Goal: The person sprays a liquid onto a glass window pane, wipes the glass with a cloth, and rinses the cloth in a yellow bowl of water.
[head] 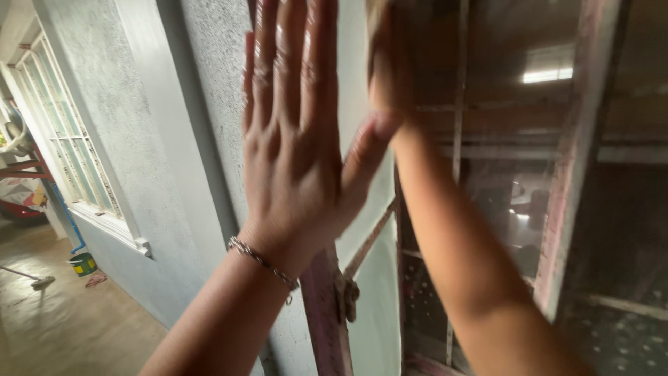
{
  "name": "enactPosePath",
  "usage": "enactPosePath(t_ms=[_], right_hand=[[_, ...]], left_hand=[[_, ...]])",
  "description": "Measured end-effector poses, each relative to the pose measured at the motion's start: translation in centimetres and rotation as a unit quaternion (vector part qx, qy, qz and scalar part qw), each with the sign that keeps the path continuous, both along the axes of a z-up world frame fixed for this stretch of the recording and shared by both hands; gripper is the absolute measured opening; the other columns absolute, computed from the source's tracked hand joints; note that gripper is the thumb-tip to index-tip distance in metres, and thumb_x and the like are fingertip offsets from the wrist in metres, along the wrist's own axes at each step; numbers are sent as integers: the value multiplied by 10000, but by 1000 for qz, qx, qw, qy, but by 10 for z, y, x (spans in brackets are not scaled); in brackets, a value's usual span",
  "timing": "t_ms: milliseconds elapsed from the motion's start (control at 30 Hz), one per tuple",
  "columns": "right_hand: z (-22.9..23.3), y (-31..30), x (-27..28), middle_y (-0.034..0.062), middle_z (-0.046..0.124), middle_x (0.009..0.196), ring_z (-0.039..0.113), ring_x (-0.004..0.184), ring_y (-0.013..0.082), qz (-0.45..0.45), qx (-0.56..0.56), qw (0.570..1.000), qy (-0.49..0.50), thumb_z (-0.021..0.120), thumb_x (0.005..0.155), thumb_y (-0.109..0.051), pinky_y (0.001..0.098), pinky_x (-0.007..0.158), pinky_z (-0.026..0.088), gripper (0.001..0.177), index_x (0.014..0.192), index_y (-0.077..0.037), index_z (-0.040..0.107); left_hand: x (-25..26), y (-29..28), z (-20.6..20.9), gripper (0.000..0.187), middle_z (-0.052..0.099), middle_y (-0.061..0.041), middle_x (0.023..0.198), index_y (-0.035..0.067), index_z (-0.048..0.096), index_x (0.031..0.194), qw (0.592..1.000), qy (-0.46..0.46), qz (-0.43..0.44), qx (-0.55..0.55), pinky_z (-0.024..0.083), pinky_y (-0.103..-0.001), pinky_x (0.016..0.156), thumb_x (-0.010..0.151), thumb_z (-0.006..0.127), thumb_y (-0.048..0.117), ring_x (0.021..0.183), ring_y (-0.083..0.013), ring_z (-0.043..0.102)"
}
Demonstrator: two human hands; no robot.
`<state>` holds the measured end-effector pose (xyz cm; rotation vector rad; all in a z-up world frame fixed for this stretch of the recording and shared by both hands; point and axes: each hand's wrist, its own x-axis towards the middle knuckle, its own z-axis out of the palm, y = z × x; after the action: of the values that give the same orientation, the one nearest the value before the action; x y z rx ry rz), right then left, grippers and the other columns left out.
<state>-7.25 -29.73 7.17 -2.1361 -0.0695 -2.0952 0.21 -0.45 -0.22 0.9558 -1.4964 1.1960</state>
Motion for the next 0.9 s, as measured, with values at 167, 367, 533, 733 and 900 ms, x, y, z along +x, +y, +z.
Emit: enactPosePath(t_ms=[167,367,533,733,900], right_hand=[[-166,79,-25,277,398,1196,397,1143,343,211,124,970,11,336,1184,-324,534,1189,275,527,1402,156,351],[-155,167,-28,170,359,1510,338,1450,220,74,-56,995,48,294,1177,-356,416,1309,238,552,1590,8,273],[-25,109,-10,162,444,1450,439,1374,224,-6,-96,995,23,329,1173,-347,390,1228,340,511,1526,19,370],[-115,44,-12,153,546,1379,559,1283,228,-4,-34,999,-36,370,1168,-337,358,1132,461,478,1449,31,486],[-237,96,-51,100,588,1164,574,997,218,284,248,926,-29,462,1179,-216,367,887,522,378,1457,34,516]], left_hand=[[-6,2,-3,796,176,-158,1771,90,169,1679,1000,18,21,0,136,-432,1354,1122,328,637,1637,-314,143],[-15,17,7,785,171,-149,1740,99,155,1655,996,3,88,-10,128,-414,1352,1099,315,631,1609,-292,148],[-15,13,4,768,205,-163,1754,95,204,1668,1000,6,16,-21,143,-430,1346,1097,327,594,1631,-316,162],[2,12,-11,686,247,-163,1746,64,252,1650,998,5,-56,-4,138,-459,1385,1151,373,519,1673,-344,183],[10,18,-84,649,238,-163,1732,44,224,1662,979,113,-168,2,136,-455,1373,1186,333,471,1653,-326,167]])
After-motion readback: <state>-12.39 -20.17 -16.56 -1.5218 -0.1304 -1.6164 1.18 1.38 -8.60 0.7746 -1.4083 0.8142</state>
